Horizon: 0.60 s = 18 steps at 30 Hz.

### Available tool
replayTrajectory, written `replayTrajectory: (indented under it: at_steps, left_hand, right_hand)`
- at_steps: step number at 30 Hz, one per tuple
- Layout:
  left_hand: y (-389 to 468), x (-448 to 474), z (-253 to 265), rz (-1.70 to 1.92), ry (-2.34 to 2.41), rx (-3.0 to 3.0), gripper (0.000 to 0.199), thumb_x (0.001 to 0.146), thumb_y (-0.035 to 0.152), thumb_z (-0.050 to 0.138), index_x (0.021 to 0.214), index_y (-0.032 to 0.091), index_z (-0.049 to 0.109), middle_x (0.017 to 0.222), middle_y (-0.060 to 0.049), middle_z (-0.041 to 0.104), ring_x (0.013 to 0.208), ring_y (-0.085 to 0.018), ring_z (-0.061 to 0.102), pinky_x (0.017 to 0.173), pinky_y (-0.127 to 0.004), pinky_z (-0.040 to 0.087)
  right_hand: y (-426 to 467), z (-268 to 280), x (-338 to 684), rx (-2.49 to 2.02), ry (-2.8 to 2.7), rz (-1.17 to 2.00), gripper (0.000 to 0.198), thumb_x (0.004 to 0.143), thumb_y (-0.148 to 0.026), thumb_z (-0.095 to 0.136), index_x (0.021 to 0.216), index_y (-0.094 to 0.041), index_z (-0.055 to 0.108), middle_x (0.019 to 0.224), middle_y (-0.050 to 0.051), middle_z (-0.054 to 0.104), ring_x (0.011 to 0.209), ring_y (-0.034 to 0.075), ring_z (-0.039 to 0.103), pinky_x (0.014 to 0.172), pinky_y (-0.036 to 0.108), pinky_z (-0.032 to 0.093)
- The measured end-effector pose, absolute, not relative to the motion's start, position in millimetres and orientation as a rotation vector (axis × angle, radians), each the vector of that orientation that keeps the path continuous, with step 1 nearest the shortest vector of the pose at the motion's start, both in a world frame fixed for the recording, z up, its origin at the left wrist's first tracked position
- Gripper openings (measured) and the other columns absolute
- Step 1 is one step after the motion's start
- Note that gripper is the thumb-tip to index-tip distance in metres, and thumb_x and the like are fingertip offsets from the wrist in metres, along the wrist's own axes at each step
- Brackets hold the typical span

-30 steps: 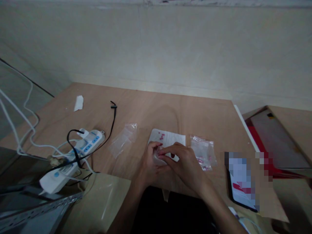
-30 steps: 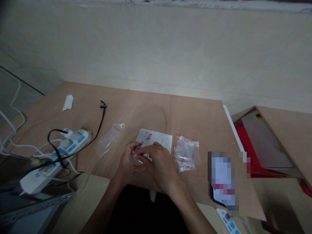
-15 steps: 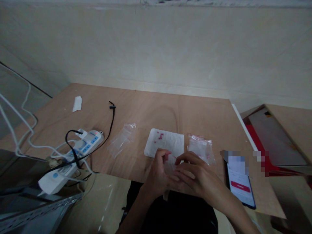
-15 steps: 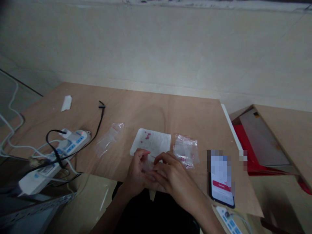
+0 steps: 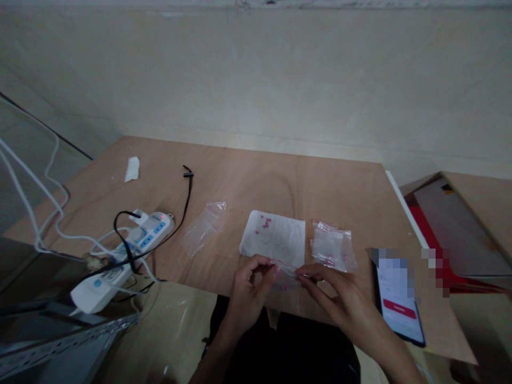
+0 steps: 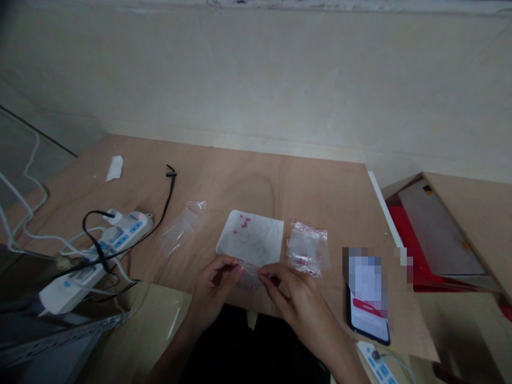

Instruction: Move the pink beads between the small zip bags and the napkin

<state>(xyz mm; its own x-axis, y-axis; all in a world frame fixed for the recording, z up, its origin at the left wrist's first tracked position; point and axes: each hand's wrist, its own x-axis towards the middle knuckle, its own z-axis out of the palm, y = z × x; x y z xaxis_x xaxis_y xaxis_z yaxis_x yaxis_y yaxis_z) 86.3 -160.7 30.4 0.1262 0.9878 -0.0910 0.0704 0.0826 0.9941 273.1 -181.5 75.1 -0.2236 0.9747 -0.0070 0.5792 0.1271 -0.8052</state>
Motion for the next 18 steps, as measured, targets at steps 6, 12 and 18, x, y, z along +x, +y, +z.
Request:
replayTrajectory:
  at_steps: [6, 12, 18]
  left_hand:
    - [-161.6, 74.6, 40.7, 0.989, 1.144, 1.297, 0.018, 0.084, 0.034, 0.064, 0.083, 0.017, 0.071, 0.079, -0.005, 0.073, 0.079, -0.019, 0.067, 0.076, -0.029, 0.052]
    - [-166.6, 73.8, 50.9, 1.084, 1.174, 1.241, 0.022, 0.084, 0.034, 0.064, 0.07, 0.018, 0.069, 0.069, -0.004, 0.072, 0.069, -0.016, 0.067, 0.067, -0.025, 0.052]
    - [-169.8, 75.1, 50.0, 1.149, 1.225, 1.166, 0.024, 0.084, 0.038, 0.065, 0.074, 0.017, 0.067, 0.072, -0.005, 0.071, 0.069, -0.015, 0.066, 0.066, -0.023, 0.052]
  right_hand:
    - [-179.9, 73.7, 264.8, -1.376, -1.771, 0.933, 0.016, 0.091, -0.024, 0.055, 0.093, -0.025, 0.071, 0.089, 0.002, 0.075, 0.083, 0.015, 0.071, 0.075, 0.024, 0.057]
    - [-182.0, 67.2, 255.7, -1.373, -1.451, 1.017, 0.007, 0.087, -0.028, 0.063, 0.091, -0.024, 0.068, 0.077, 0.001, 0.076, 0.073, 0.015, 0.072, 0.07, 0.022, 0.056]
    - [-175.9, 64.2, 242.3, -1.343, -1.155, 1.205, 0.042, 0.077, -0.035, 0.074, 0.116, -0.023, 0.062, 0.073, 0.0, 0.074, 0.069, 0.015, 0.069, 0.072, 0.026, 0.056]
